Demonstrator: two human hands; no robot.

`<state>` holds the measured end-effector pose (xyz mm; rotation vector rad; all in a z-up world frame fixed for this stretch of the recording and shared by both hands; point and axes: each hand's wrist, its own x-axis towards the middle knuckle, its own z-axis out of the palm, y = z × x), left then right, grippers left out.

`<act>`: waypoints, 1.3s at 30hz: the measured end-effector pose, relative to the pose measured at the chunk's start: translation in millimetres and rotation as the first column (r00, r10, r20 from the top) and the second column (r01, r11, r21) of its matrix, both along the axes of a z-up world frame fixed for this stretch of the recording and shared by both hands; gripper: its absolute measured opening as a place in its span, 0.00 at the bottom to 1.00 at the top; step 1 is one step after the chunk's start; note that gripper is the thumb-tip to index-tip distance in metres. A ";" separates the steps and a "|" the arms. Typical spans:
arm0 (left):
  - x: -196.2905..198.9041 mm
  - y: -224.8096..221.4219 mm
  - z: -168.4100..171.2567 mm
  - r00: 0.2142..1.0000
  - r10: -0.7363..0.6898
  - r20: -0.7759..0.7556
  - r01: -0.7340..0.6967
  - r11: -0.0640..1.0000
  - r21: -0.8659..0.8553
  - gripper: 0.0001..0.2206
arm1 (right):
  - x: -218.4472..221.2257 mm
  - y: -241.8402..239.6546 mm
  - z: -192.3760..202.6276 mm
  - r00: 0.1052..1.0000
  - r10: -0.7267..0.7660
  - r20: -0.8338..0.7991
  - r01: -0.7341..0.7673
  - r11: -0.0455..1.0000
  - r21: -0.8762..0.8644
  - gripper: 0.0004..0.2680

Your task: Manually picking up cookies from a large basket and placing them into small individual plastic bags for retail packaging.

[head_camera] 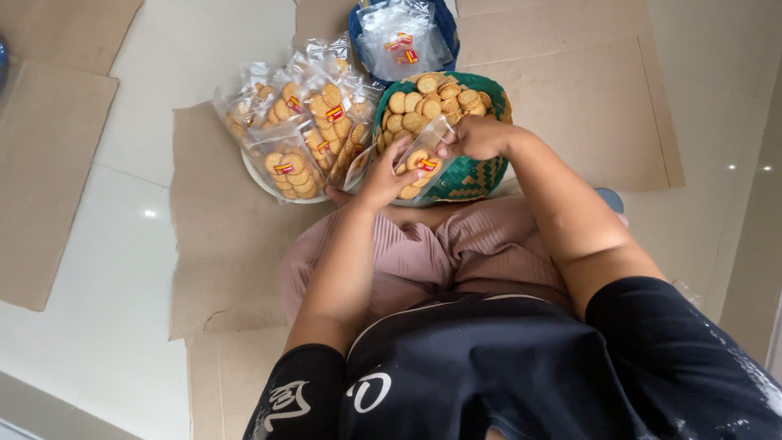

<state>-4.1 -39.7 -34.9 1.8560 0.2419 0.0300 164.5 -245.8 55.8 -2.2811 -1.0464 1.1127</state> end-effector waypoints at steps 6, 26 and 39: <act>-55.3 -7.1 60.2 0.971 0.044 0.233 -0.101 0.967 0.236 0.39 | -9.8 -19.0 30.8 0.949 -0.268 -0.164 0.292 0.945 0.146 0.07; -57.3 -55.0 87.0 0.751 -0.094 -0.654 0.603 0.500 0.621 0.42 | -49.1 -95.6 115.8 0.886 -0.447 0.121 0.353 0.822 0.448 0.06; -186.1 -86.2 139.8 0.753 -0.048 -0.656 0.605 0.441 0.663 0.30 | -38.1 -60.1 75.4 0.882 -0.466 -0.067 0.447 0.786 0.427 0.07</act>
